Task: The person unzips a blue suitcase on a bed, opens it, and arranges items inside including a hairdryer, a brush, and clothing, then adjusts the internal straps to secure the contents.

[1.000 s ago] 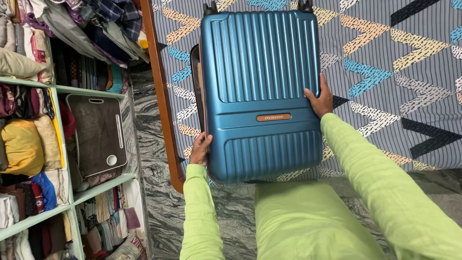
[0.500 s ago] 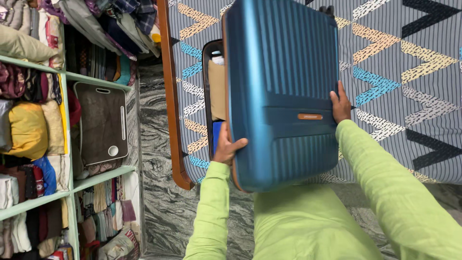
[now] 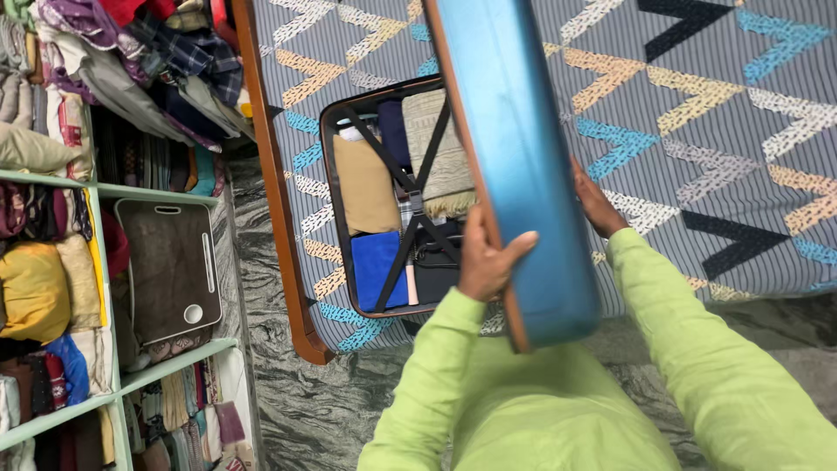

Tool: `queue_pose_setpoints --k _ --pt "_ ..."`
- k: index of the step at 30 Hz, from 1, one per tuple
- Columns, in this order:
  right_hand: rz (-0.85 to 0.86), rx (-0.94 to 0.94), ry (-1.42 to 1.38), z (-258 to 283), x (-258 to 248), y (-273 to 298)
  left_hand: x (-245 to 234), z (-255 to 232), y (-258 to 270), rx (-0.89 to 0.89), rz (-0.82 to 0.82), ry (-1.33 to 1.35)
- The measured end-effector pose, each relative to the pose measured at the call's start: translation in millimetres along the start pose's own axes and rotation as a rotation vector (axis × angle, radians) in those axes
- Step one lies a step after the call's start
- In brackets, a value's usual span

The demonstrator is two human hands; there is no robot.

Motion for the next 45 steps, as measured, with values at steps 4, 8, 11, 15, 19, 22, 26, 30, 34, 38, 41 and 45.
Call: queue_pose_setpoints --k 4,8,11,15,19,22,26,30,34,38,41,45 --pt "0.045 0.121 -0.256 -27 -21 68 64 25 -22 -0.012 -0.043 -0.527" --pt "0.007 0.203 -0.498 -65 -48 122 118 54 -49 -0.004 -0.066 -0.602" --pt "-0.036 0.242 -0.625 -83 -70 144 147 79 -72 -0.011 -0.107 -0.647" --pt "-0.115 0.257 -0.744 -93 -103 153 186 115 -95 0.006 -0.112 -0.682" --pt "-0.198 0.273 -0.819 -110 -141 153 222 166 -121 -0.034 -0.111 -0.748" --pt "-0.235 0.28 -0.838 -126 -181 146 249 210 -135 -0.061 -0.122 -0.783" --pt "-0.224 0.273 -0.828 -141 -222 99 267 265 -153 -0.199 -0.09 -0.838" --pt "-0.115 0.325 -0.588 -157 -280 86 281 328 -162 -0.269 -0.086 -0.832" --pt "-0.102 0.429 -0.646 -180 -308 99 290 398 -165 -0.31 -0.106 -0.854" --pt "-0.119 0.357 -0.849 -205 -293 91 279 467 -173 -0.34 -0.077 -0.963" --pt "-0.124 0.425 -0.861 -221 -282 89 271 513 -175 -0.416 -0.049 -0.982" --pt "-0.151 0.303 -0.621 -227 -282 90 247 539 -173 -0.262 0.084 -1.004"
Point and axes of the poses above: each hand's wrist, its own y-axis away from the middle knuckle, its own x-axis out of the palm, z = x × y, the point moved 3 cm from there along -y, towards the middle knuckle, and after that the axes turned 9 degrees about z, right-handed, at the moved point
